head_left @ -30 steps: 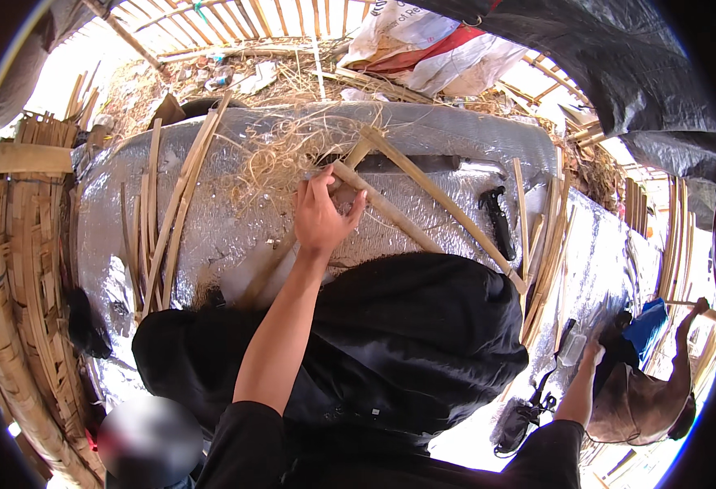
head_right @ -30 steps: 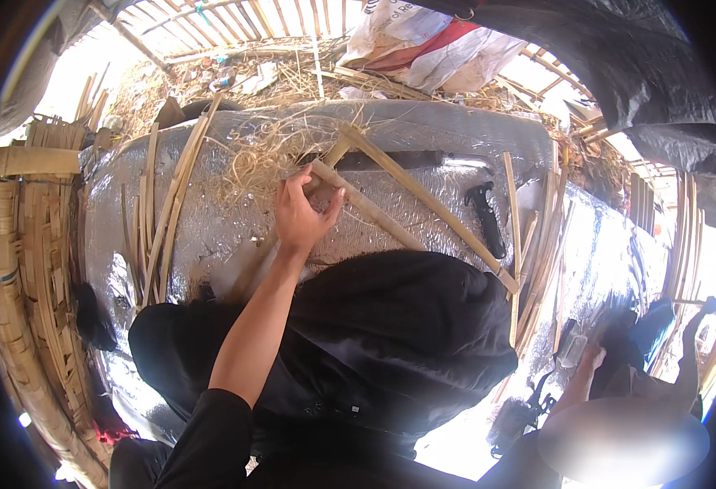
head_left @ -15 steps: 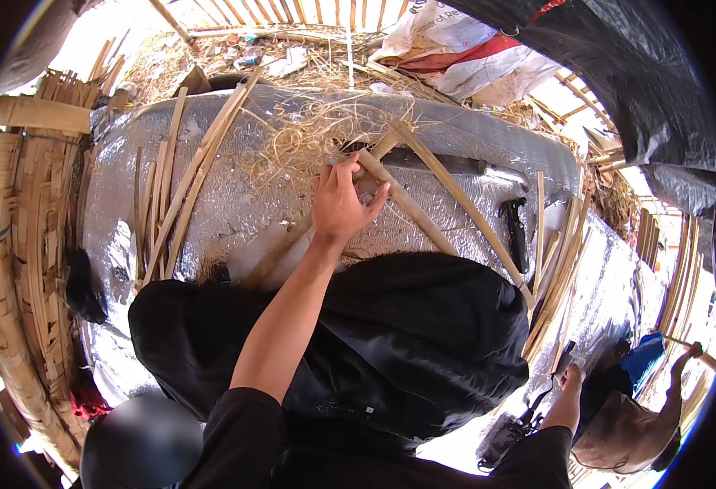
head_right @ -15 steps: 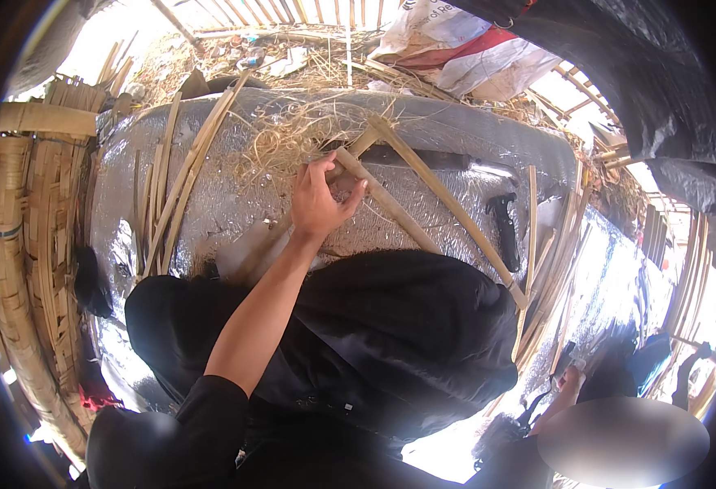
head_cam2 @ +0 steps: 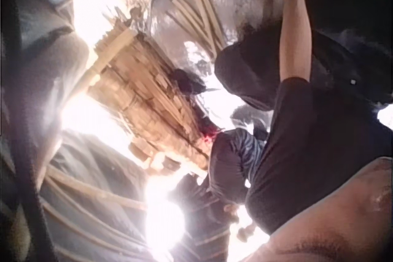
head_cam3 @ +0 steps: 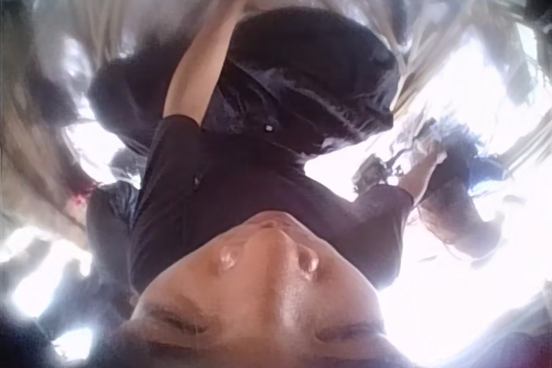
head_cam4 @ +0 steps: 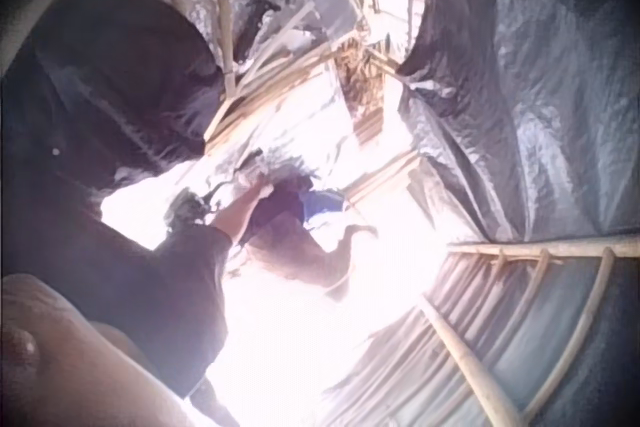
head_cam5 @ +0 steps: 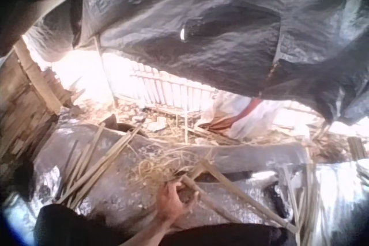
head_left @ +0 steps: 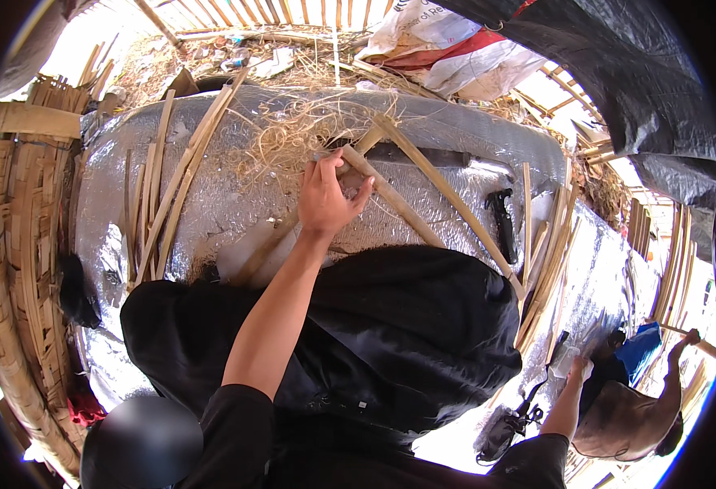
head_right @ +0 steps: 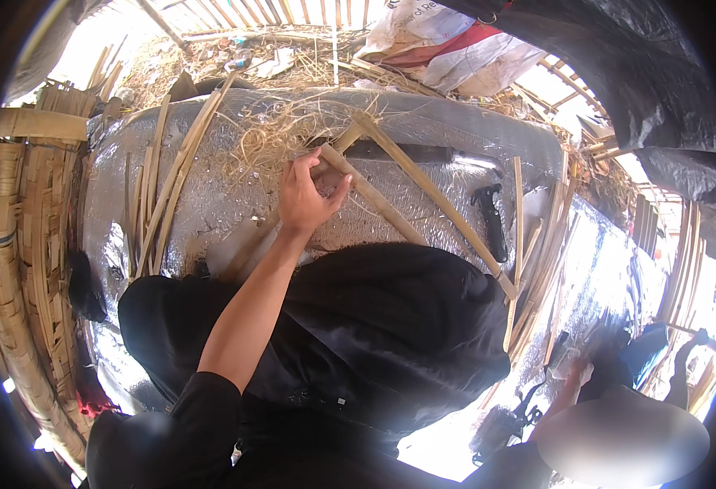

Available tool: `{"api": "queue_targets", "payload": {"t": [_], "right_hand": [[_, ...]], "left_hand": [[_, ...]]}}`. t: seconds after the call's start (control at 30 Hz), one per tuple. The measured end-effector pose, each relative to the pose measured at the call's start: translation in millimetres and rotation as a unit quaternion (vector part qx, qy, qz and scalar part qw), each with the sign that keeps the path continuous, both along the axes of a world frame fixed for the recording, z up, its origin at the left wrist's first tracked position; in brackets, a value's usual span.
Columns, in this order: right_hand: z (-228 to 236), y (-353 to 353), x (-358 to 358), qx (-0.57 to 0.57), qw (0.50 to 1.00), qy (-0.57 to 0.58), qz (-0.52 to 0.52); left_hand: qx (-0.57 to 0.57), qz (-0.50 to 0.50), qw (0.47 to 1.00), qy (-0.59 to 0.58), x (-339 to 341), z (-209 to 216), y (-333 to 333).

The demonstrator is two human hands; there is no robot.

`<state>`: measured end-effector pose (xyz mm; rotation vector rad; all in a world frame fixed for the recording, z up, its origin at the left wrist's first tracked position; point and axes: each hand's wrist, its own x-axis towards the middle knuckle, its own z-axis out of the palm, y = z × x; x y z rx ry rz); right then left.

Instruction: The person uses a small hand tool to shave and thin out bamboo strips resting on a silver-covered surface, moving the tool repeatedly along the length of the wood while holding it with the other hand.

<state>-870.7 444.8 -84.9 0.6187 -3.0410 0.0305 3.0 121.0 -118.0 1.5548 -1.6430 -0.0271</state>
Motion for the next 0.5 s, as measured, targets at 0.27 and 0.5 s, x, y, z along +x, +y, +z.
{"api": "queue_targets", "payload": {"t": [0.27,0.5], "right_hand": [[67.2,-212.9,300.5,-0.346,0.819,-0.430,0.156],[102.8,-309.0,595.8,-0.314,0.561,-0.715,0.274]], "left_hand": [[0.033,0.004,0.999,-0.014,0.5,8.3,4.2],[0.032,0.012,0.999,0.006,0.3,2.0,2.6]]}}
